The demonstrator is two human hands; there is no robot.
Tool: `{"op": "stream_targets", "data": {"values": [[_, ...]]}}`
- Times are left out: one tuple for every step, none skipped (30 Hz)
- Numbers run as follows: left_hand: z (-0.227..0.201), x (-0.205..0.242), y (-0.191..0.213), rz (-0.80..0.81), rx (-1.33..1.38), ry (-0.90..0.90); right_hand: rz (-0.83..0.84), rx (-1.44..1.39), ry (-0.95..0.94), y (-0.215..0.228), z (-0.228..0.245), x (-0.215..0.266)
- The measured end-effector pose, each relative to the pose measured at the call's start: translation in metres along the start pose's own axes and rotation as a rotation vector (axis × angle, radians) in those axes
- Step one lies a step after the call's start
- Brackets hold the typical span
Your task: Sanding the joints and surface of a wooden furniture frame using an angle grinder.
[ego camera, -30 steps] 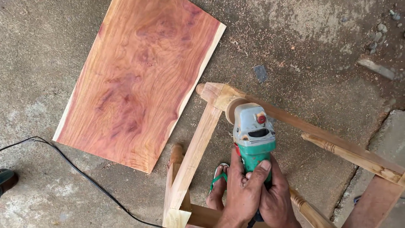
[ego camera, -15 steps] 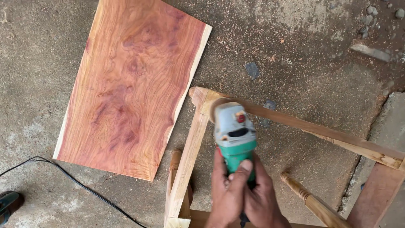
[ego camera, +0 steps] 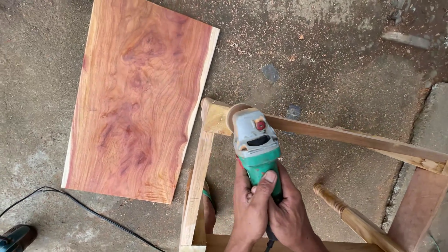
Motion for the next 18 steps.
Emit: {"op": "stream_targets", "data": {"values": [[0.001, 0.001, -0.002, 0.01, -0.033, 0.003, -0.011, -0.028, 0.002, 0.003, -0.003, 0.001], [0.002, 0.001, -0.005, 0.02, -0.066, 0.007, -0.022, -0.057, 0.004, 0.005, -0.006, 0.002], [0.001, 0.001, -0.006, 0.023, -0.069, 0.008, -0.025, -0.06, 0.004, 0.007, -0.006, 0.002], [0.001, 0.001, -0.009, 0.031, -0.06, 0.016, -0.018, -0.053, 0.02, 0.008, -0.005, 0.002], [0.002, 0.001, -0.012, 0.047, -0.05, 0.024, -0.018, -0.045, 0.037, 0.01, -0.004, 0.002], [0.004, -0.001, -0.012, 0.058, -0.053, 0.026, -0.029, -0.047, 0.038, 0.011, -0.009, 0.001], [0.007, 0.0, -0.013, 0.047, -0.089, 0.032, -0.041, -0.065, 0.034, 0.014, -0.014, 0.004], [0.011, 0.001, -0.016, 0.036, -0.125, 0.038, -0.053, -0.083, 0.03, 0.019, -0.02, 0.006], [0.019, 0.002, -0.019, 0.075, -0.129, 0.06, -0.096, -0.085, 0.021, 0.025, -0.02, 0.01], [0.028, 0.003, -0.02, 0.074, -0.117, 0.094, -0.068, -0.114, -0.014, 0.026, -0.022, 0.012], [0.035, 0.002, -0.021, 0.066, -0.106, 0.114, -0.029, -0.145, -0.035, 0.028, -0.023, 0.011], [0.04, -0.001, -0.031, 0.098, -0.112, 0.12, -0.062, -0.148, -0.03, 0.038, -0.024, 0.011], [0.04, 0.0, -0.036, 0.107, -0.193, 0.085, -0.062, -0.183, -0.059, 0.043, -0.029, 0.014], [0.041, 0.001, -0.041, 0.116, -0.273, 0.049, -0.062, -0.219, -0.088, 0.048, -0.033, 0.017], [0.045, 0.001, -0.05, 0.13, -0.284, 0.045, -0.074, -0.229, -0.08, 0.057, -0.038, 0.019], [0.052, 0.001, -0.058, 0.142, -0.282, 0.073, -0.096, -0.167, -0.013, 0.068, -0.038, 0.022], [0.059, 0.003, -0.064, 0.143, -0.282, 0.103, -0.109, -0.105, 0.047, 0.076, -0.04, 0.025], [0.067, 0.002, -0.072, 0.146, -0.293, 0.103, -0.113, -0.116, 0.05, 0.086, -0.043, 0.025]]}}
Point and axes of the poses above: each hand's wrist, its own x-axis away from the middle knuckle, its own y-axis out of the back of the hand, z = x × y, the point moved 8 cm from there along -x, towards the middle knuckle, and after that the axes turned 3 degrees about z, right-handed, at the moved point
